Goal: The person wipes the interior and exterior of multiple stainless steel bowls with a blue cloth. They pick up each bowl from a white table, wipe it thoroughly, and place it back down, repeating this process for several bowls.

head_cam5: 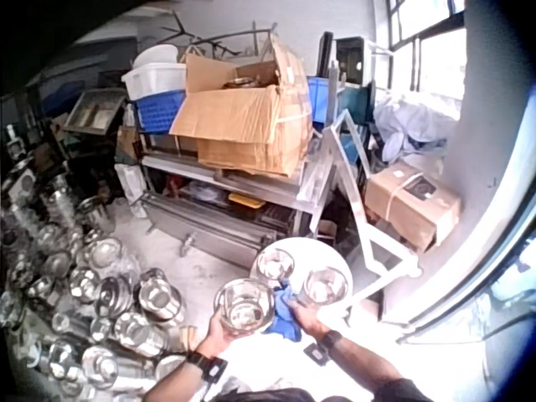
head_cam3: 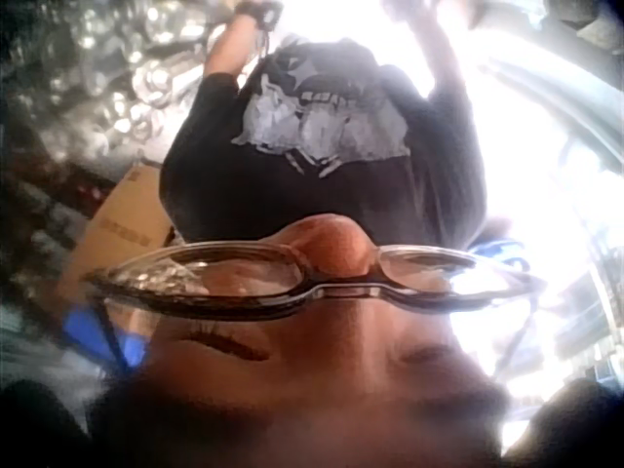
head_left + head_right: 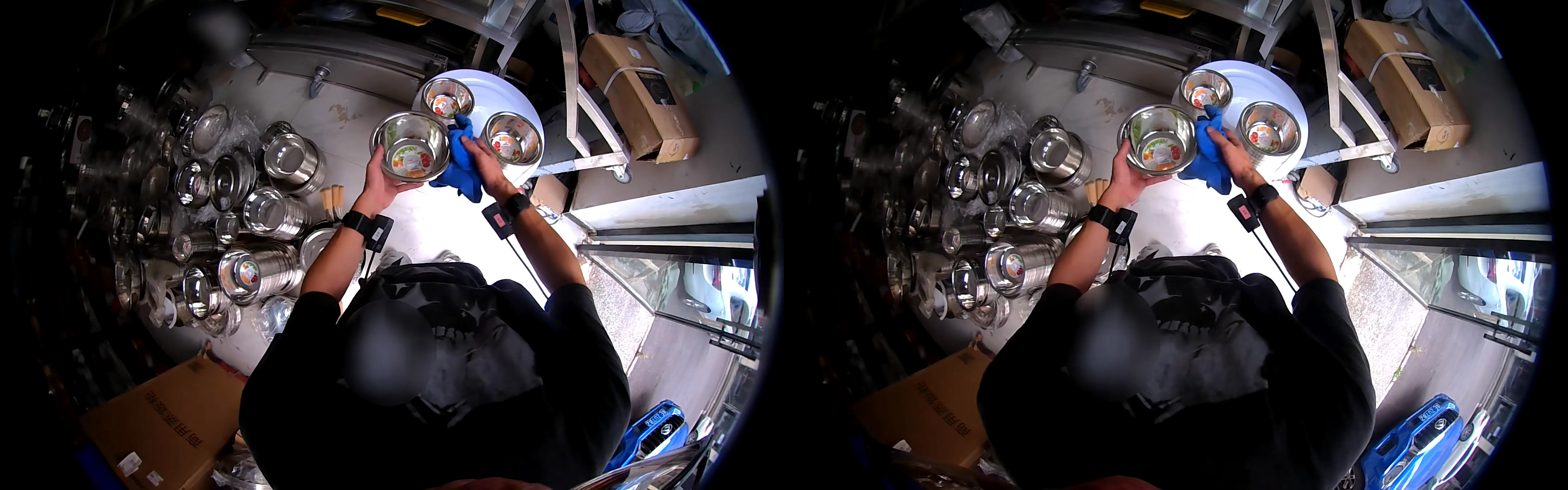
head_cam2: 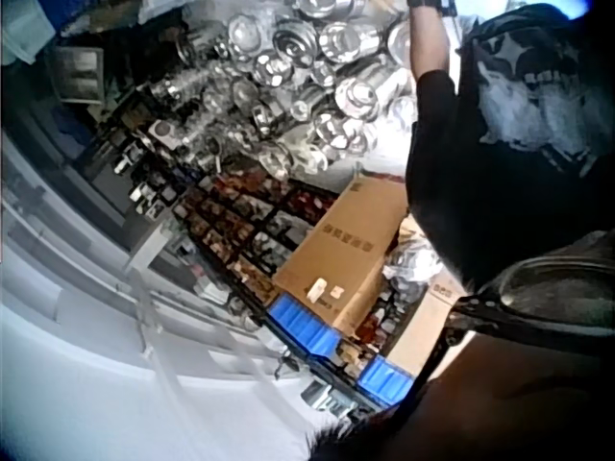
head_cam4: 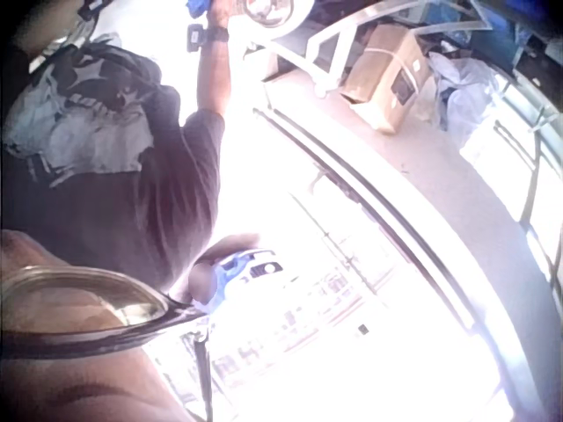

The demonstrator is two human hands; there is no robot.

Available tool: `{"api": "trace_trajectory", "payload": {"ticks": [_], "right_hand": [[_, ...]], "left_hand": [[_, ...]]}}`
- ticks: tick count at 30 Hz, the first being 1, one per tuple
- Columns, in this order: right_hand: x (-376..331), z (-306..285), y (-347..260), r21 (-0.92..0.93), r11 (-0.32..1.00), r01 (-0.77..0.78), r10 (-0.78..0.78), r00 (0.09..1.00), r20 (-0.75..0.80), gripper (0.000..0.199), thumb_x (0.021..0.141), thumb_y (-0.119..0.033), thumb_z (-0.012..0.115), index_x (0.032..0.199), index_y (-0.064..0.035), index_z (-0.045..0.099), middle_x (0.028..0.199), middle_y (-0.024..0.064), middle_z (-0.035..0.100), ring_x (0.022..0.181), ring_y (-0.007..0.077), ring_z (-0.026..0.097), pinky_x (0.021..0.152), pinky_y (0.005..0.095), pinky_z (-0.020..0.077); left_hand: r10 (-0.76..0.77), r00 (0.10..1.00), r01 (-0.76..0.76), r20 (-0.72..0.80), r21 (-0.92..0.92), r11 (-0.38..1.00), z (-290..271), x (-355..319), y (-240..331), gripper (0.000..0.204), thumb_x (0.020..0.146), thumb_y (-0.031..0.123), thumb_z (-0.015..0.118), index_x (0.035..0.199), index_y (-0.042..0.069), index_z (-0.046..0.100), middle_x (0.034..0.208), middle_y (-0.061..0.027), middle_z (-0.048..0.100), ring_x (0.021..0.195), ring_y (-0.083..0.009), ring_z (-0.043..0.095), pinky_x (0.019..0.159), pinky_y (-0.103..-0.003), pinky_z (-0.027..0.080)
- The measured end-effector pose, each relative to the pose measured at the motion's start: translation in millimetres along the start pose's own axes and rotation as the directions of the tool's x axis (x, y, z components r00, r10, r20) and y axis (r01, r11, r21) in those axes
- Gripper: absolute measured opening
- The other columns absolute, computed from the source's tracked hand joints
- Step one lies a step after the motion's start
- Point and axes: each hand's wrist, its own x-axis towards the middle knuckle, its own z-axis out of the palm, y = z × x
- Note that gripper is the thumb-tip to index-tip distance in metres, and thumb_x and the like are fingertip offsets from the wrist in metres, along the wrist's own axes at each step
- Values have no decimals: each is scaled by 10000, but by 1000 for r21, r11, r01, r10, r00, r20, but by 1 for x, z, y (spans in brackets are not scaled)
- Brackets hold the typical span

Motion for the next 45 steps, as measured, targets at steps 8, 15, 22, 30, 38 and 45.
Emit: {"api": "trace_trajectory", "payload": {"ticks": [8,15,22,30,38,45], "right_hand": [[-1,5,7,-107,994,3,-22,983,-182,571,730,-69,752,1263,-2,557,1073,130,668,909,237,684,724,369,610],[-17,-14,-11,-214,973,-86,63,991,-115,495,739,-93,731,1199,24,592,996,141,706,780,256,718,662,368,616],[-14,-19,-9,-67,994,-87,85,996,-33,724,881,-468,764,1366,12,519,1160,164,673,933,246,708,727,388,612],[-63,46,-45,-814,414,408,-632,773,65,748,839,-552,749,1368,-69,531,1422,270,440,1173,445,567,999,482,490],[-60,65,-36,-882,281,378,-618,775,135,767,782,-472,828,1397,-129,522,1445,222,470,1184,428,563,1007,483,488],[-32,23,-50,-473,864,172,-181,983,27,785,778,-402,862,1380,-37,516,1234,171,663,1108,267,663,981,364,518]], "left_hand": [[117,991,-76,-59,465,882,7,1,-20,819,973,606,531,1567,124,236,1622,-162,226,1478,-346,308,1108,-578,415],[146,648,-553,747,594,-585,12,-36,27,726,741,299,858,1385,144,562,1591,-148,303,1530,-345,169,1244,-508,218],[116,610,-695,784,600,-396,9,-15,29,259,781,241,806,848,49,645,830,-89,677,872,-279,650,936,-428,480],[449,893,-237,-34,811,534,7,35,-11,572,1027,516,452,1028,-5,688,915,-153,714,911,-277,667,819,-378,492],[550,835,-205,-10,922,328,46,15,-25,773,1018,652,246,966,27,700,956,-222,712,964,-410,660,853,-488,488],[604,791,-313,102,915,255,36,-7,-32,477,967,455,584,772,25,653,646,-117,621,635,-267,621,624,-395,481]]}}
